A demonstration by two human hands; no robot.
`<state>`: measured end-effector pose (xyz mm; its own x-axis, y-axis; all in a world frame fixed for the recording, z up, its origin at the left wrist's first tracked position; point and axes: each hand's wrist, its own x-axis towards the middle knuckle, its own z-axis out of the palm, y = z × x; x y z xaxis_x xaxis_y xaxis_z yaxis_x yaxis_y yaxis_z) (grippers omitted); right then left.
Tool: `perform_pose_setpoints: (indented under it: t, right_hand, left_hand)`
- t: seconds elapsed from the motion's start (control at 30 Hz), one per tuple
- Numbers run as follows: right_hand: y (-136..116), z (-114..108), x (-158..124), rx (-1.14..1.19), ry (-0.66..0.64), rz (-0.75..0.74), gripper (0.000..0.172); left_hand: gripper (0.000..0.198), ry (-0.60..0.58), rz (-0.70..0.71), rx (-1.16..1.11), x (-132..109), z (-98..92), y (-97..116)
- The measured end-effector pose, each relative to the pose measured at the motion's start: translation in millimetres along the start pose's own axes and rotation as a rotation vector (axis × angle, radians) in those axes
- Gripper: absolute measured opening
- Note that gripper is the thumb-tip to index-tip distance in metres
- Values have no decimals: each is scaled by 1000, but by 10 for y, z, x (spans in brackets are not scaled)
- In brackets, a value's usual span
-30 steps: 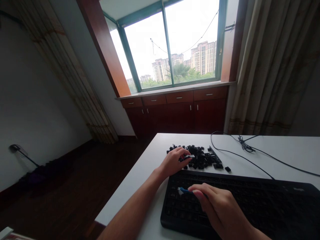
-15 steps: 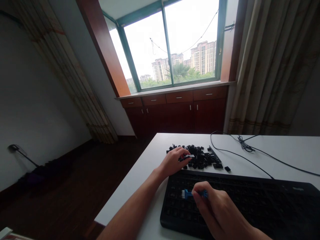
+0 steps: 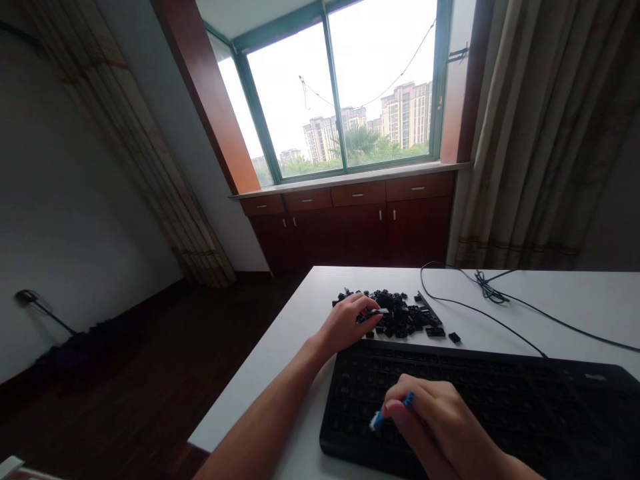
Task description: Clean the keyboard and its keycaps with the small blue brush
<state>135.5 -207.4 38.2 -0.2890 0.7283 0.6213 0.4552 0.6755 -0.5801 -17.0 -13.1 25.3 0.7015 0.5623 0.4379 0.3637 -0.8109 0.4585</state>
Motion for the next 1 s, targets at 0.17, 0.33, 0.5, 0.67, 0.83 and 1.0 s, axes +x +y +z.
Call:
perform_pose_setpoints:
  t: [0.17,0.33,0.5,0.67,0.83,1.0]
  right_hand:
    - [1,14,0,-19,-4,-1,20]
    - [-17,1,0,-19,-3,0,20]
    - [-25,-7,8,-16,-7,10,20]
    - [-15,8,-4,-29,-8,-5,20]
    - [-22,8,-1,-39,-8,-9,20]
    - [-39,-7,7,-42,-15,-3,20]
  left_hand:
    - [20,13,8,7,-1,5,-4]
    - [21,11,8,7,-11,4,-15]
    - [26,9,8,-21,-15,-19,19]
    - [40,43,-25,-111,-35,1,-34]
    - [52,91,47,-131,-52,24,-115]
    - [51,126,106,45,-58,-26,-69]
